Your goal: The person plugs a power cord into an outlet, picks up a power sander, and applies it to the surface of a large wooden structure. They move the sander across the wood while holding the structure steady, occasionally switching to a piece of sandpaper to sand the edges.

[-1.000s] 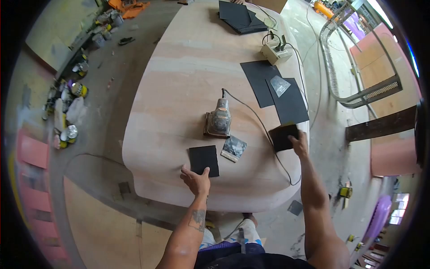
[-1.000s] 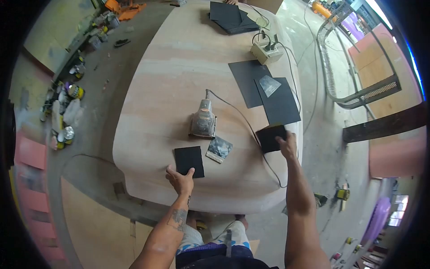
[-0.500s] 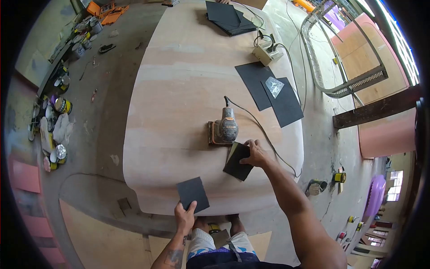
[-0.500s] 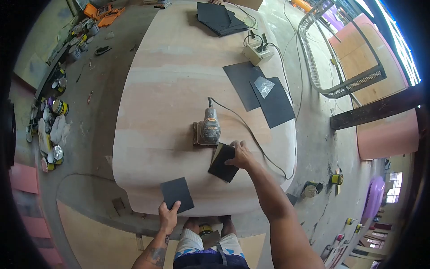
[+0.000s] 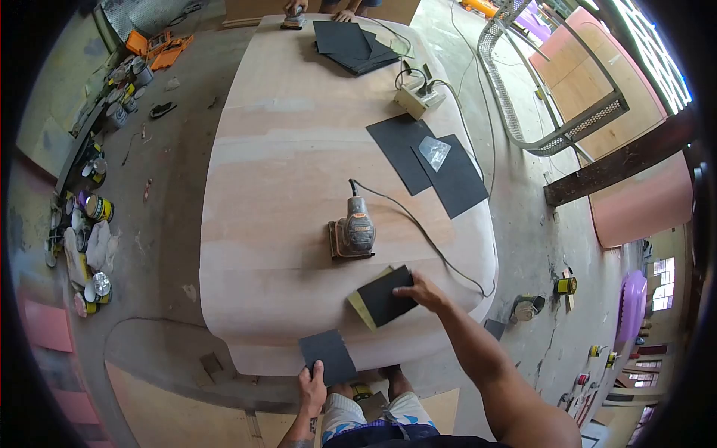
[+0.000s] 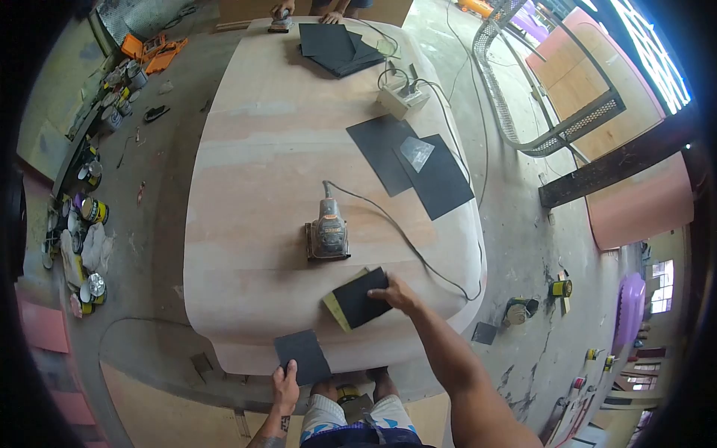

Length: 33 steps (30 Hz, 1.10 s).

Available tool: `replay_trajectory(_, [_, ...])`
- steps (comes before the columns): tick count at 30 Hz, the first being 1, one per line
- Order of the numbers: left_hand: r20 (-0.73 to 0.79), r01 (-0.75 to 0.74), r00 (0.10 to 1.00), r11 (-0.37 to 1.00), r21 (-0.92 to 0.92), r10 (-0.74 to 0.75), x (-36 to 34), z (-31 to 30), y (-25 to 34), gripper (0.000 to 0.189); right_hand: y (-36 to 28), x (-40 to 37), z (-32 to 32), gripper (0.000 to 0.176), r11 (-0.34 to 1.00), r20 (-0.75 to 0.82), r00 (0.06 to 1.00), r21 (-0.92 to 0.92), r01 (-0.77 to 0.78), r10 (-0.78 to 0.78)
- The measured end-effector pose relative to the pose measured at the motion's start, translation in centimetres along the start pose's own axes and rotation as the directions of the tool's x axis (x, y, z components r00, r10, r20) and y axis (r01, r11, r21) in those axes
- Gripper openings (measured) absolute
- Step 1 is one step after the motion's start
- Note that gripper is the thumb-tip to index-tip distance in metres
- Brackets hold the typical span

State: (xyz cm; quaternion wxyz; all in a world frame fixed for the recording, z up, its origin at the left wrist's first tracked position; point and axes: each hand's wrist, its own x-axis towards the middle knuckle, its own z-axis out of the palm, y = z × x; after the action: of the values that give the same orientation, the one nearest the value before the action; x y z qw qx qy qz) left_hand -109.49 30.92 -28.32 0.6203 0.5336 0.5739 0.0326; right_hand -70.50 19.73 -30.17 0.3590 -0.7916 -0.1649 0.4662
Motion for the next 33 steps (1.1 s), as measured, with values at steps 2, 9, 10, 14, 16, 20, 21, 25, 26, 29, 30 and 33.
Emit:
replay_trajectory(2, [0.061, 0.022, 0.998, 0.996, 0.090, -0.027, 1.7, 1.6, -0.7, 0.052, 0.2, -3.4, -0.3, 0.052, 0.961, 0.268, 0.959, 0.226, -0.158, 0.094])
replay_trajectory(9, [0.370, -0.249, 0.817, 0.850, -0.465, 0.442, 3.5, 10.9, 6.5, 0.060, 0.5, -10.0, 3.0, 0.054, 0.504, 0.346, 0.938, 0.809, -0.304, 0.011])
replay_trajectory(10, [0.388, -0.270, 0.797, 0.848, -0.456, 0.462, 3.4, 11.2, 8.6, 0.062, -0.1, -9.3, 2.4, 0.055, 0.505, 0.313, 0.950, 0.821, -0.268, -0.005])
replay_trajectory(14, [0.473, -0.207, 0.781, 0.884, -0.419, 0.407, 3.8, 9.9, 15.1, 0.064, -3.1, -5.9, -2.5, 0.060, 0.452, 0.102, 0.993, 0.890, -0.062, -0.065])
replay_trajectory(16, [0.439, -0.187, 0.807, 0.876, -0.445, 0.395, 3.7, 8.8, 16.2, 0.061, -7.3, -3.2, -5.8, 0.066, 0.347, -0.031, 0.983, 0.933, 0.094, -0.183])
replay_trajectory(20, [0.253, -0.240, 0.916, 0.930, -0.279, 0.312, 4.7, 4.6, 12.3, 0.058, -12.2, 5.2, -12.1, 0.055, 0.274, -0.211, 0.913, 0.909, 0.315, -0.350])
replay_trajectory(21, [0.211, -0.226, 0.939, 0.949, -0.221, 0.273, 4.6, 3.2, 11.1, 0.057, -11.4, 8.6, -14.0, 0.054, 0.390, -0.249, 0.943, 0.864, 0.319, -0.219])
replay_trajectory(25, [0.022, -0.159, 0.987, 0.981, -0.108, 0.162, 3.5, -2.4, 6.1, 0.043, -16.4, 10.0, -13.3, 0.069, 0.846, -0.529, 0.849, 0.463, 0.265, 0.023])
replay_trajectory(26, [-0.038, -0.150, 0.988, 0.982, -0.116, 0.147, 3.0, -3.4, 4.5, 0.038, -13.7, 11.9, -11.9, 0.074, 0.909, -0.557, 0.797, 0.163, 0.383, -0.235])
replay_trajectory(29, [-0.117, -0.100, 0.988, 0.995, -0.006, 0.099, 1.7, -6.7, 1.7, 0.035, -16.8, 5.8, -4.9, 0.073, 0.804, -0.242, 0.783, -0.351, 0.480, -0.573])
replay_trajectory(30, [-0.140, -0.035, 0.989, 0.999, 0.017, 0.037, 1.7, -7.4, 0.7, 0.038, -18.5, 4.3, -3.1, 0.075, 0.665, -0.019, 0.775, -0.526, 0.530, -0.632])
replay_trajectory(33, [-0.129, -0.119, 0.984, 0.992, 0.030, 0.122, 2.4, -8.5, -1.1, 0.038, -18.6, 4.6, 1.1, 0.082, -0.151, 0.585, 0.553, -0.756, 0.637, -0.593])
